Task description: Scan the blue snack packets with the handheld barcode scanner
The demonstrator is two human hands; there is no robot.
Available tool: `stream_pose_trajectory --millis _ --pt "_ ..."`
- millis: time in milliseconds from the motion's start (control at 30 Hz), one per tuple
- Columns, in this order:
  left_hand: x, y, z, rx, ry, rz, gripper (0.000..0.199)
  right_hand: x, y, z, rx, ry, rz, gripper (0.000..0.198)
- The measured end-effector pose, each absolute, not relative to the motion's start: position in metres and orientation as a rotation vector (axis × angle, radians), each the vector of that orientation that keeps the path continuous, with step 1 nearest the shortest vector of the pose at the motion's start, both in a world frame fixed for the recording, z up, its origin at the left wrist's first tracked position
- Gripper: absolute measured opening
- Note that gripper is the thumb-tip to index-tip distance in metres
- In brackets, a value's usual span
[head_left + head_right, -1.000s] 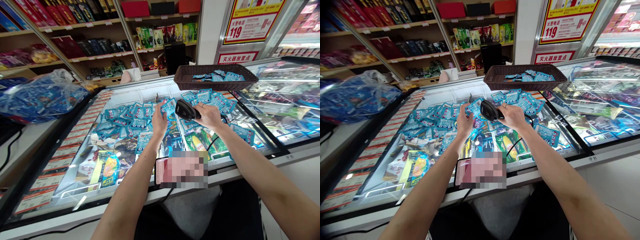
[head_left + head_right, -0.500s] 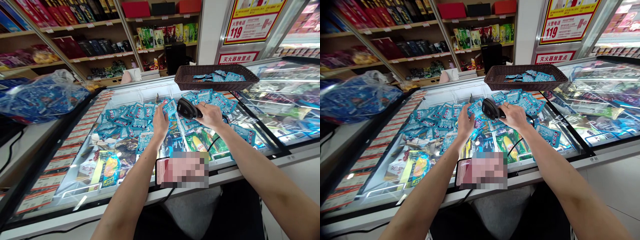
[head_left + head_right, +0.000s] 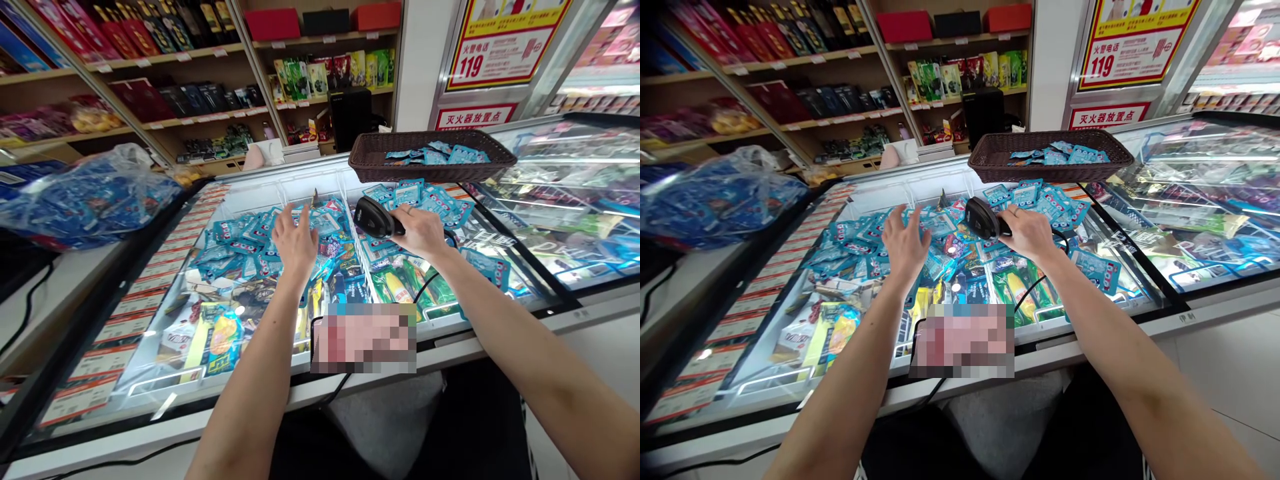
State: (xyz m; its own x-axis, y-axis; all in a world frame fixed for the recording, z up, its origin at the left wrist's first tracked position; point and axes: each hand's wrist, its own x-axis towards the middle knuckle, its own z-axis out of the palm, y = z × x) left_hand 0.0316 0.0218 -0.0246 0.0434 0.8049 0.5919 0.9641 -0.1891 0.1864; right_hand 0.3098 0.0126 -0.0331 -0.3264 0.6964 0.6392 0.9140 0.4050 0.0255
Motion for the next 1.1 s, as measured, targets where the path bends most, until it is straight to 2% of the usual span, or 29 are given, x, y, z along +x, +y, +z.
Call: stream_pose_trajectory --millis 167,567,1100 --pt "0.045 0.021 -0.038 -2.445 -1.505 -0.544 0.038 0.311 0.012 -0.033 -1.364 -2.153 -0.498 0.031" --pt "0.012 0.035 -0.041 -2.36 -1.553 -0.634 0.036 0.312 0.012 -0.035 -1.37 -2.132 -0.509 0.028" --pt "0.015 0.037 -0.04 -2.366 -1.578 -0.484 0.041 0.312 0.013 -0.036 -1.331 -2.187 -0.527 0.031"
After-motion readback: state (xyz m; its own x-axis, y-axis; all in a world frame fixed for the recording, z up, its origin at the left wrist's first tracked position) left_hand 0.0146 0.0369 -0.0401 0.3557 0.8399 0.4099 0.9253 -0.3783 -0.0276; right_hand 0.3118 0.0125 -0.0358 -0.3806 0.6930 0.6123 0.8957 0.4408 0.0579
